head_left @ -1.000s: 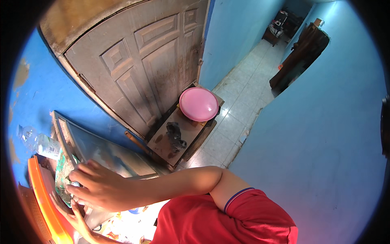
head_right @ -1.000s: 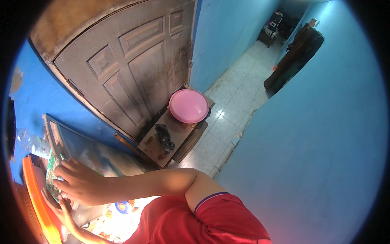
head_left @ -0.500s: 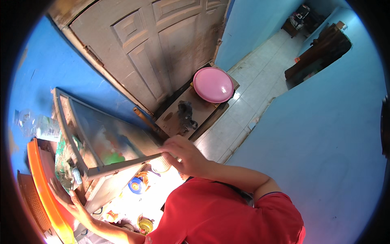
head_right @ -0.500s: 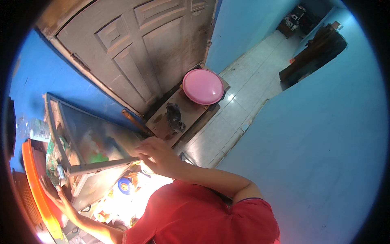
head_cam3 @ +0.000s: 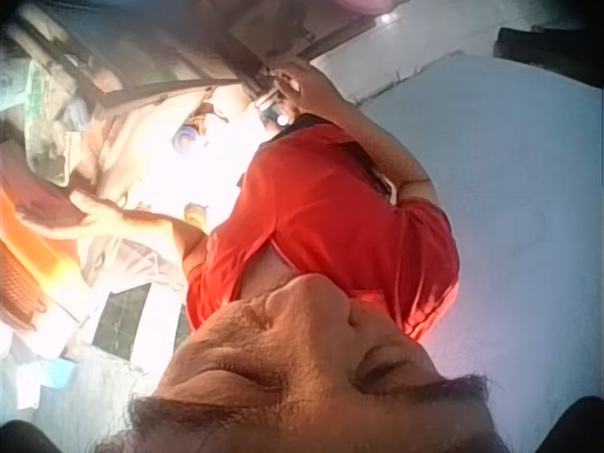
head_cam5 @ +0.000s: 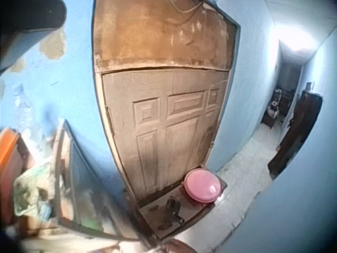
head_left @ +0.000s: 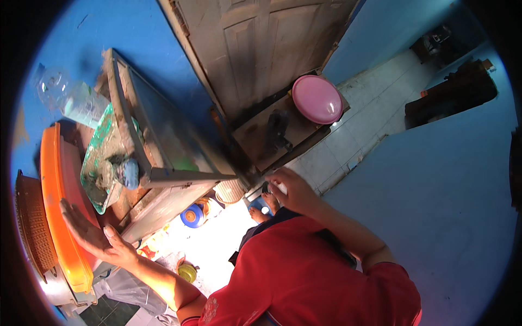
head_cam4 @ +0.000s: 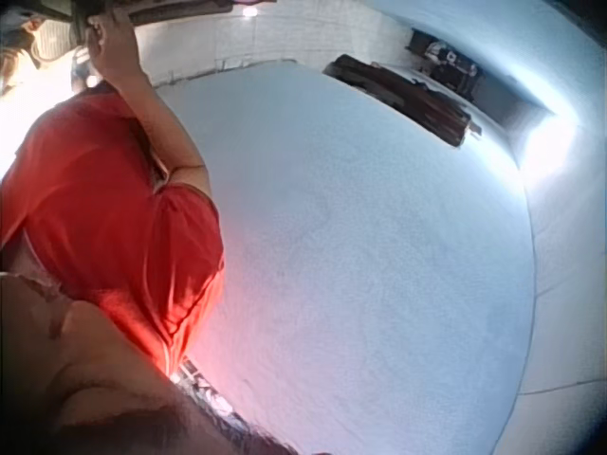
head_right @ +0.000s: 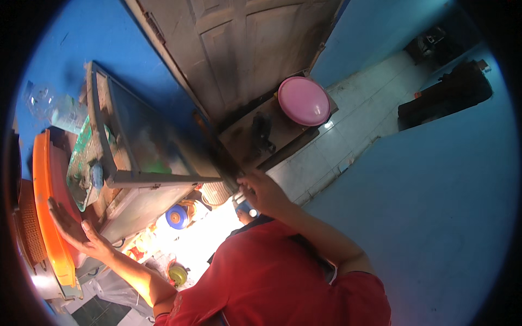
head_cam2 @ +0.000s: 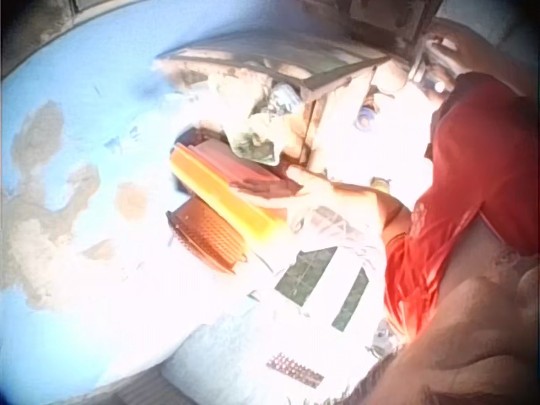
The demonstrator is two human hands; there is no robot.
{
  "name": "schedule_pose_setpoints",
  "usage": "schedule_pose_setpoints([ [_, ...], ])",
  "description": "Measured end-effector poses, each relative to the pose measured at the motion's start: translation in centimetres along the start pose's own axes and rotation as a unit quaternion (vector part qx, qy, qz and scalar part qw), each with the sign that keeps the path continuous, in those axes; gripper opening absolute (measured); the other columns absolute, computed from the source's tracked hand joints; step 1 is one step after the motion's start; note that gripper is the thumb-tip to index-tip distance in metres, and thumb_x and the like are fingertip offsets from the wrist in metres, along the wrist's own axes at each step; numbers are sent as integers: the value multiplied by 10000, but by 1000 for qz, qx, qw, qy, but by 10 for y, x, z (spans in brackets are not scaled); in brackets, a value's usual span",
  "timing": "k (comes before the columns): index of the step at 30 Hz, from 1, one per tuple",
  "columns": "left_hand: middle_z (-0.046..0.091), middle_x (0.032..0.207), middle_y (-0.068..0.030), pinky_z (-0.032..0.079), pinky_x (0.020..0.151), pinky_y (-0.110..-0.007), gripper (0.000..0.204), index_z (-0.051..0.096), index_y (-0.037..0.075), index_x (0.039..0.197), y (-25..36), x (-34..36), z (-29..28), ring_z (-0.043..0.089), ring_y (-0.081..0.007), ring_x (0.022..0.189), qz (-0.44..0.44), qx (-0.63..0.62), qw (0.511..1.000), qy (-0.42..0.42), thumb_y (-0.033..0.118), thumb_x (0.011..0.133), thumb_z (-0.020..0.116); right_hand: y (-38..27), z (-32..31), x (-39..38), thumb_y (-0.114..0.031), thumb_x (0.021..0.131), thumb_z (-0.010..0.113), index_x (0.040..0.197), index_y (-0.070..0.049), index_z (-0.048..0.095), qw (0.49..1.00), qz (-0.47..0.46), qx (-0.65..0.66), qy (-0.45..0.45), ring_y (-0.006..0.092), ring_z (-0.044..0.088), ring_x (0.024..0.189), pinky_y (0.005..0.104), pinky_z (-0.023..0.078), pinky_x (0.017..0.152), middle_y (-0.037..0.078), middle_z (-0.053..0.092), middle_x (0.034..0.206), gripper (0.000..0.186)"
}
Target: The person applies plaster to a blue wall using a trowel. They repeatedly scoop plaster from a container, spread it on the wall, and occasionally add water to the mixture.
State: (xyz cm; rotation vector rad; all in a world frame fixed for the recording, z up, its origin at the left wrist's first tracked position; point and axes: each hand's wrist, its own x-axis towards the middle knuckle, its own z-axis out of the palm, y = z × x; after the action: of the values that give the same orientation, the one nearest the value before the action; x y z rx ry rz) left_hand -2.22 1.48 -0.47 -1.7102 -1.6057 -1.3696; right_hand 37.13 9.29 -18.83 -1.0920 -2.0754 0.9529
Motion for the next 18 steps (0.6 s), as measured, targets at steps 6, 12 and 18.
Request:
schedule_pose_setpoints([
  [6, 362, 1600, -362, 275, 1236, -660, 902, 328, -85, 1583, 8, -26, -9, 362, -529, 1497, 48, -36, 997, 45, 474, 967, 677, 22, -22, 19, -146, 1006, 687, 1184, -40, 703, 998, 24, -19, 51, 192, 643, 816, 322, 497, 698, 80, 658, 964, 208],
  [12, 507, 1485, -306, 407, 1146, -631, 692, 440, -20, 1534, 23, -87, -25, 506, -467, 1387, 90, -155, 983, 40, 364, 985, 612, 22, -21, 23, -76, 988, 678, 1136, -9, 689, 994, 65, -8, 82, 234, 689, 832, 343, 546, 731, 115, 675, 941, 163],
  [18, 649, 1112, -193, 562, 855, -488, 369, 558, 10, 1223, 42, -195, -15, 678, -353, 937, -98, -215, 967, -94, 72, 883, 687, 57, 29, 8, -145, 1004, 701, 1049, -73, 640, 991, 82, 69, 84, 91, 599, 789, 257, 447, 660, 10, 682, 948, 104],
])
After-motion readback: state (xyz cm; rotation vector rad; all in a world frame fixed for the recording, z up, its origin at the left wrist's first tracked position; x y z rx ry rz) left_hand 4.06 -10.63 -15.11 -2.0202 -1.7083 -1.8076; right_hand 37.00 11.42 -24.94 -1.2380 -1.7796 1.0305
